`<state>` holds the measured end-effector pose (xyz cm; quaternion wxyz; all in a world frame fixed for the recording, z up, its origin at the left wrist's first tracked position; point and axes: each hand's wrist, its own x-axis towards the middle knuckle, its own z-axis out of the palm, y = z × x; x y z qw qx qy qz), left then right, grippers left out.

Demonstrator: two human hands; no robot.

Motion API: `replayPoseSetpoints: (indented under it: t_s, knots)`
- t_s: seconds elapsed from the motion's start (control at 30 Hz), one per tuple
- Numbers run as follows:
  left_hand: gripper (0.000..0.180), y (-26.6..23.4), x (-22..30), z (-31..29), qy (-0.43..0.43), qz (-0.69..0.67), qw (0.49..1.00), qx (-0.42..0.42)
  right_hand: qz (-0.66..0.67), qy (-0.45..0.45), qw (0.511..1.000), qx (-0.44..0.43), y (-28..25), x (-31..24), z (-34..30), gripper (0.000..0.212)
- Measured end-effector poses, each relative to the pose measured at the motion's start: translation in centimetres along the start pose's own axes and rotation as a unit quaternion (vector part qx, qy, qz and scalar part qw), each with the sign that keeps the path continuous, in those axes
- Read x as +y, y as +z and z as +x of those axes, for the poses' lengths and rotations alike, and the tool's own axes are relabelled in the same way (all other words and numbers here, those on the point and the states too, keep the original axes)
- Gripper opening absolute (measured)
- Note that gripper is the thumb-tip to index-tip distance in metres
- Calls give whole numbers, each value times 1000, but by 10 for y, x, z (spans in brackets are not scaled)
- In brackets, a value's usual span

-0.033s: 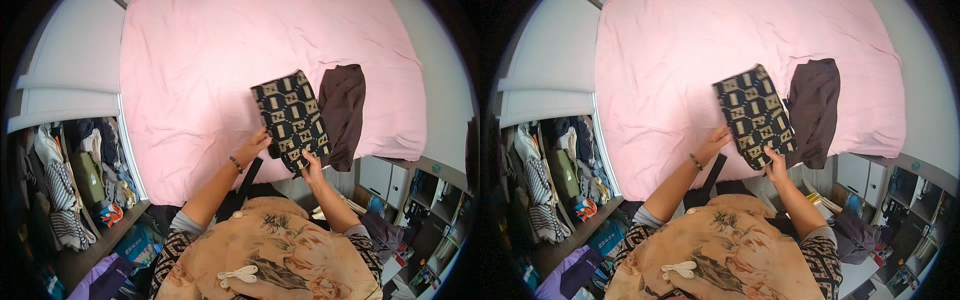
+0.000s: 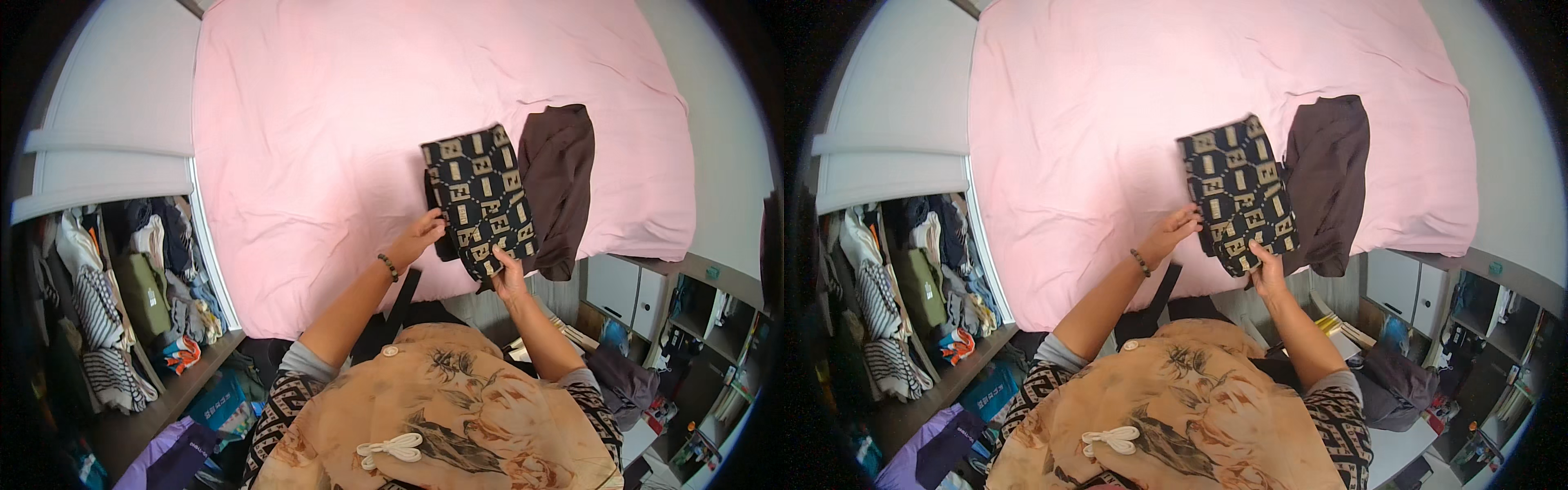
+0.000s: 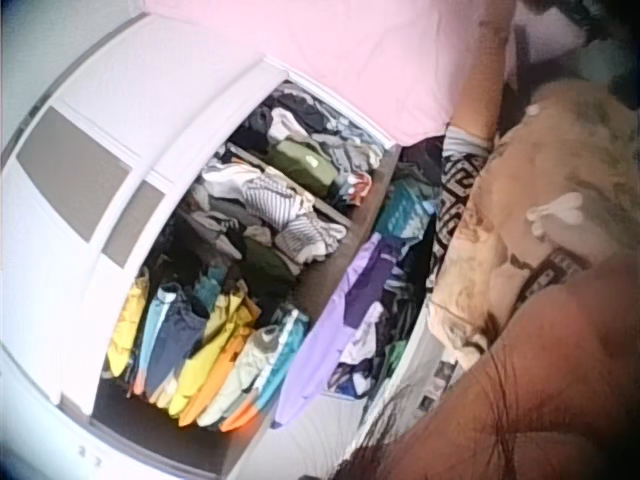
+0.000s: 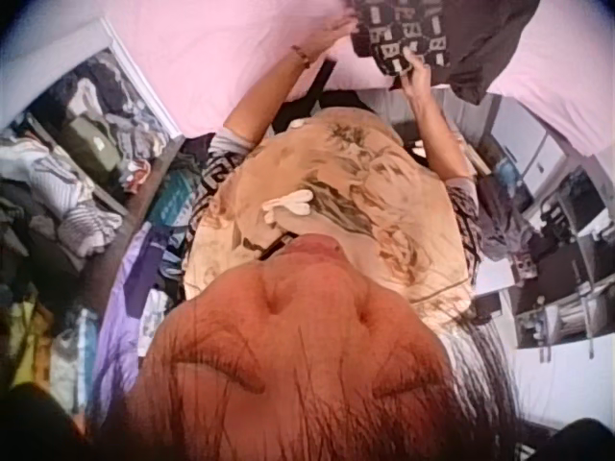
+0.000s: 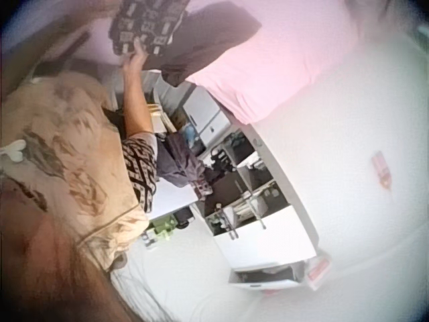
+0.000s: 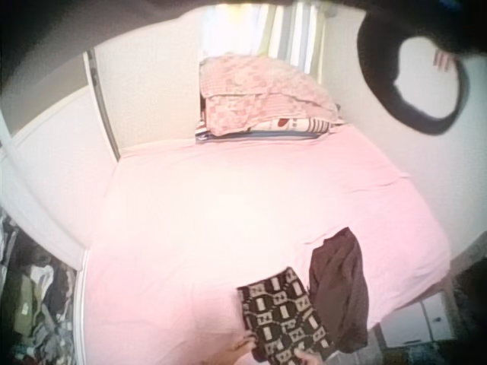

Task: The person folds several garments on a bed and places them into a wardrobe. They fold a pair of jeans, a patterned top, and a blue and orange top, then store them in the wardrobe. The person also smooths the pink bedsheet during the process.

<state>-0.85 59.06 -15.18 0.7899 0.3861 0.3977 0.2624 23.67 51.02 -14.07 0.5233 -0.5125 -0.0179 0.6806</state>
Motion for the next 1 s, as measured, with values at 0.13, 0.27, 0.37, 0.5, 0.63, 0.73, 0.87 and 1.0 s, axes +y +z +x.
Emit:
replayPoseSetpoints:
  t_s: [0.13, 0.27, 0.37, 0.5, 0.63, 0.73, 0.87, 1.0]
  knots:
    - [70, -9, -44, 36, -214, 18, 974, 69, -158, 116, 970, 146, -67, 18, 58, 40]
    - [72, -18, -86, 46, -256, -17, 955, 149, -285, 179, 933, 131, -83, 11, 48, 41]
    - [72, -27, -103, 63, -264, -57, 947, 174, -498, 145, 852, 78, -79, -38, 21, 33]
    - [69, -32, -131, 87, -276, -120, 936, 181, -688, -170, 659, 253, -72, -87, 34, 27]
    - [73, -35, -147, 114, -248, -131, 951, 131, -606, -260, 716, 231, -53, -84, 115, 45]
    - [76, -31, -151, 127, -213, -159, 953, 146, -607, -127, 755, 211, -46, -47, 166, 62]
    - [71, -12, -150, 121, -189, -156, 943, 226, -597, -140, 763, 204, -69, -39, 176, 56]
    - [56, -2, -154, 124, -202, -283, 918, 192, -477, -54, 869, 123, -91, -77, 169, 57]
